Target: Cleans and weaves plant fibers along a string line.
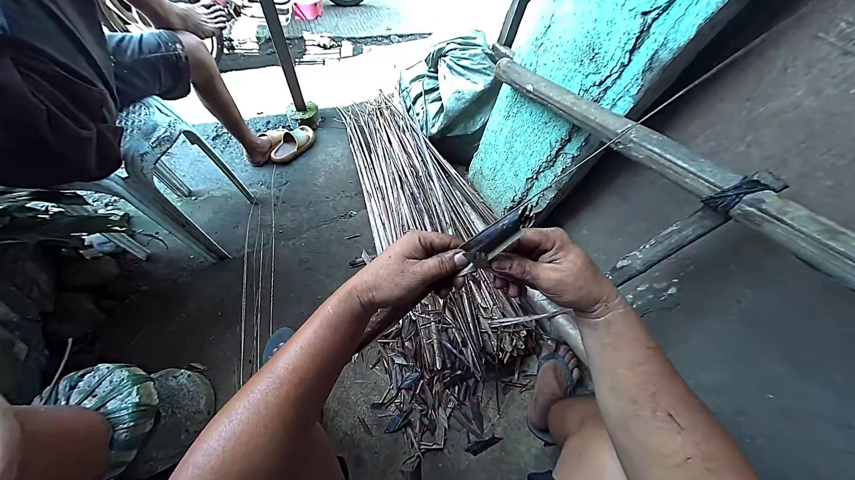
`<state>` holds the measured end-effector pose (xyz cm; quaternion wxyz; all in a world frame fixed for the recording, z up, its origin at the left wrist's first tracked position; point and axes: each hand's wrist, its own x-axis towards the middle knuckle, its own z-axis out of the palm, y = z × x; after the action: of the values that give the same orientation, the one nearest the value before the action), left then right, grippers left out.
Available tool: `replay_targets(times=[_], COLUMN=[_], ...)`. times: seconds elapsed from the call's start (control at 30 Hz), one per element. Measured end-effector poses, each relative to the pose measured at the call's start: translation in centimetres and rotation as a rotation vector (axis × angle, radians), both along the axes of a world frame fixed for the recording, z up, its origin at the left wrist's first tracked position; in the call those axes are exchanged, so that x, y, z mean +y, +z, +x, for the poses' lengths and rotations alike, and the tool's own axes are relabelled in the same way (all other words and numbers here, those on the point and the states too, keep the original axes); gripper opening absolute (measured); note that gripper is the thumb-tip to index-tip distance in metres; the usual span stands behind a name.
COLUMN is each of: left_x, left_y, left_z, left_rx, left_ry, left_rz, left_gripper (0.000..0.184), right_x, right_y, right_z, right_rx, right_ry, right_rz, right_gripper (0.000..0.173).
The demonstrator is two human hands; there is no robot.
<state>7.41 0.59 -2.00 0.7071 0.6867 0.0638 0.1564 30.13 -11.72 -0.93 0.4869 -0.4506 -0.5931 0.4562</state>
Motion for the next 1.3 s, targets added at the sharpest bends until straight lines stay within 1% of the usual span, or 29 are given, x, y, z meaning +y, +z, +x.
replay_targets(times=[0.1, 0.17, 0.27, 0.37, 0.43, 0.53, 0.6, 0.67, 0.8, 0.87, 0.93, 1.07, 1.17, 1.23, 1.3], left_x=[0.5, 0.6, 0.5, 0.6, 0.7, 0.6, 0.4, 0.2, 0.0, 0.0, -0.1, 0.2, 0.3, 0.4, 0.5], left_y=[-0.1, -0.1, -0.3, -0.8, -0.9, -0.7, -0.6, -0.5, -0.6, -0.4, -0.3, -0.3, -0.4, -0.3, -0.2], left_z=[0.1, -0.1, -0.2, -0.2, -0.2, -0.2, -0.3, -0.1, 0.2, 0.2, 0.1, -0.1, -0.3, -0.3, -0.4], left_rx=[0.002, 0.007, 0.017, 0.026, 0.042, 0.025, 0.025, 0.041, 0.037, 0.039, 0.055, 0.075, 0.076, 0.078, 0.081], left_ry=[-0.051, -0.074, -0.054, -0.052, -0.053, -0.051, -0.034, 0.017, 0.062, 0.052, 0.021, -0.05, -0.067, -0.051, -0.043], left_rz=[-0.046, -0.04, -0.021, 0.002, 0.015, 0.028, 0.056, 0.096, 0.125, 0.125, 0.108, 0.085, 0.099, 0.101, 0.101], left_gripper=[0.027, 0.027, 0.028, 0.027, 0.028, 0.028, 0.028, 0.03, 0.036, 0.038, 0.038, 0.041, 0.04, 0.04, 0.04], right_x=[0.0, 0.1, 0.2, 0.5, 0.5, 0.0, -0.4, -0.9, -0.7, -0.4, -0.4, -0.7, -0.9, -0.9, -0.9], right_y=[0.1, 0.5, 0.6, -0.2, 0.0, 1.1, 1.5, 1.8, 0.4, -0.2, -0.2, 0.3, 0.5, 0.6, 0.8], right_z=[0.2, 0.9, 1.0, -0.2, -0.4, 0.2, 0.4, 0.2, -1.3, -1.8, -1.7, -0.6, 0.0, -0.3, -0.4], right_rx=[-0.019, -0.039, -0.055, -0.054, -0.05, -0.022, 0.026, 0.048, 0.09, 0.161, 0.181, 0.1, 0.023, -0.011, 0.011], right_ry=[-0.078, -0.136, -0.09, -0.068, -0.157, -0.294, -0.319, -0.264, -0.094, -0.023, -0.016, -0.053, -0.098, -0.185, -0.325], right_rz=[0.066, 0.128, 0.127, 0.107, 0.155, 0.289, 0.348, 0.291, -0.019, -0.07, -0.078, -0.019, 0.051, 0.13, 0.238], right_gripper=[0.009, 0.008, 0.009, 0.008, 0.007, 0.007, 0.009, 0.011, 0.018, 0.017, 0.014, 0.012, 0.02, 0.02, 0.02])
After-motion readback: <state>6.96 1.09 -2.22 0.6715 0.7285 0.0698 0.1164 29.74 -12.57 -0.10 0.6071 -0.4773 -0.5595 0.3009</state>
